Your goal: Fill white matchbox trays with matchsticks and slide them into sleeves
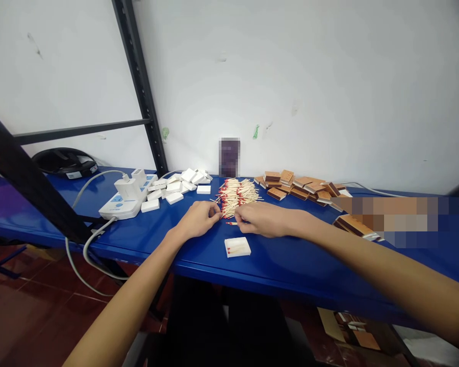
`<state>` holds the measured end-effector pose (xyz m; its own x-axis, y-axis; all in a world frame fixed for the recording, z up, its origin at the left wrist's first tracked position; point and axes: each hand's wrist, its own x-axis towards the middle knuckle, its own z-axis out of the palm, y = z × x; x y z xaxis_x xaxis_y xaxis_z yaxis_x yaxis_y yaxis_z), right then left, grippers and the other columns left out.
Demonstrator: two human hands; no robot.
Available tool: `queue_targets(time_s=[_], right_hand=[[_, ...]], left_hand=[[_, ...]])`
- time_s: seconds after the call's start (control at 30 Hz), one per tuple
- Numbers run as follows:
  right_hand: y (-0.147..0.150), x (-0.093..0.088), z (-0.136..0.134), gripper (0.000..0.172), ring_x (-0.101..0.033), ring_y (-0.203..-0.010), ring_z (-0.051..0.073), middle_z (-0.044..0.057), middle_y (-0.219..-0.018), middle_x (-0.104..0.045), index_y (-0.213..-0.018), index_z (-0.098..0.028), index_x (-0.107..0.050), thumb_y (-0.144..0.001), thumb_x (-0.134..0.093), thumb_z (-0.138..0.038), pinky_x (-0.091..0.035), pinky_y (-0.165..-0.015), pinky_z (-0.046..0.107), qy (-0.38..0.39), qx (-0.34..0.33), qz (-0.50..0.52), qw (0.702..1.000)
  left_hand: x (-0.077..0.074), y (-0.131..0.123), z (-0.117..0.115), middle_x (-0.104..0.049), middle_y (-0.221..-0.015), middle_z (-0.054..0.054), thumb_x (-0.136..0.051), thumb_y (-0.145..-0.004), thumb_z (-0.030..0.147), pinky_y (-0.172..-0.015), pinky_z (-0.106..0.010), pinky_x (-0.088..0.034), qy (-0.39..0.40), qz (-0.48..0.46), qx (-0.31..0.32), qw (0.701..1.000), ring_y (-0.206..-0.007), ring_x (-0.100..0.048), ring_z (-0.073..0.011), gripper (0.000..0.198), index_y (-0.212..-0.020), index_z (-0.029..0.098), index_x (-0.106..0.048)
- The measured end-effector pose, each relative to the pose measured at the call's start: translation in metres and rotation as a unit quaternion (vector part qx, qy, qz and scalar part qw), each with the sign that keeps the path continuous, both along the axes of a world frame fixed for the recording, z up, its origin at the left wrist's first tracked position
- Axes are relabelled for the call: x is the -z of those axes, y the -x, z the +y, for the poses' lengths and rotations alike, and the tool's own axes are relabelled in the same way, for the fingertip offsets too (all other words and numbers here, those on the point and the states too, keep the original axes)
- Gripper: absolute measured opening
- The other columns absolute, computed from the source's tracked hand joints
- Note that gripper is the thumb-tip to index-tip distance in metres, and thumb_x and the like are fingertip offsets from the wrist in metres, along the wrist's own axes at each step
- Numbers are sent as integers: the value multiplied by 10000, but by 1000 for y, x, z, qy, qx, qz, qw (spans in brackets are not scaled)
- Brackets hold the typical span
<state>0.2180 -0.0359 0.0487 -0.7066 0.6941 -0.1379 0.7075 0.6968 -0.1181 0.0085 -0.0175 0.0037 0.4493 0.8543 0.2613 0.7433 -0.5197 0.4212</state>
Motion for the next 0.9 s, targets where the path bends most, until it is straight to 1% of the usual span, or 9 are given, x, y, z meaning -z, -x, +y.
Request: queue_targets(time_s=[0.1,0.23,0.4,0.47,0.57,0.67,0.73,0.8,0.9], right_hand=[[-4,-1,-15,92,-524,-689,163,50,-808,-643,-831,-186,-576,-875,-519,-244,-334,-609,257,25,-21,26,999],[-3,7,-32,73,-529,-684,155,34,-796,-640,-805,-196,-584,-847,-527,-215,-338,-602,251,73,-19,40,996],[-8,3,-33,120,-488,-630,140,12,-737,-611,-846,-195,-625,-864,-523,-256,-333,-579,247,101,-19,83,991],[-15,-3,-30,164,-457,-598,130,2,-705,-589,-838,-191,-629,-890,-501,-280,-319,-568,246,86,-3,112,990],[-28,-6,-18,172,-459,-598,128,5,-712,-594,-871,-177,-628,-908,-495,-281,-316,-582,251,25,45,138,989],[-37,6,0,120,-510,-673,151,33,-754,-619,-903,-159,-624,-884,-511,-197,-333,-630,261,-38,71,110,991],[-39,17,10,111,-543,-762,170,61,-839,-642,-891,-158,-622,-886,-515,-188,-350,-676,267,-59,58,103,991],[-38,27,17,117,-556,-821,185,78,-896,-651,-890,-160,-624,-900,-524,-220,-363,-708,276,-67,48,103,991],[-37,35,21,142,-560,-819,192,83,-884,-653,-876,-159,-628,-914,-528,-253,-371,-714,284,-73,50,99,991]], left_hand=[[2,-4,0,-685,-736,-22,-583,-855,306,-631,-288,-402,-3,6,-8,1000,-674,-603,-187,172,-783,189,-686],[4,-7,-1,-679,-745,-20,-607,-798,222,-628,-287,-400,-6,9,-19,1000,-674,-600,-187,96,-734,194,-674],[1,-3,-10,-695,-751,-14,-578,-789,206,-646,-281,-433,5,-18,-25,1000,-684,-624,-179,103,-758,188,-675],[-3,-2,-21,-699,-751,-5,-568,-806,220,-642,-275,-440,16,-32,-17,999,-663,-620,-166,120,-790,187,-683],[-11,-3,-43,-691,-752,11,-589,-816,241,-644,-270,-437,35,-51,16,998,-626,-590,-146,115,-791,195,-691],[-20,-9,-63,-684,-771,7,-612,-815,240,-646,-267,-427,45,-37,61,996,-660,-586,-152,105,-753,196,-684],[-24,-14,-70,-679,-794,-7,-617,-810,227,-658,-272,-429,39,-14,71,997,-713,-596,-169,94,-752,195,-684],[-24,-17,-73,-671,-812,-21,-617,-807,213,-680,-281,-435,31,4,70,997,-756,-604,-185,88,-763,192,-690],[-22,-18,-72,-656,-821,-29,-609,-821,223,-698,-290,-437,32,17,69,997,-780,-607,-195,103,-779,192,-698]])
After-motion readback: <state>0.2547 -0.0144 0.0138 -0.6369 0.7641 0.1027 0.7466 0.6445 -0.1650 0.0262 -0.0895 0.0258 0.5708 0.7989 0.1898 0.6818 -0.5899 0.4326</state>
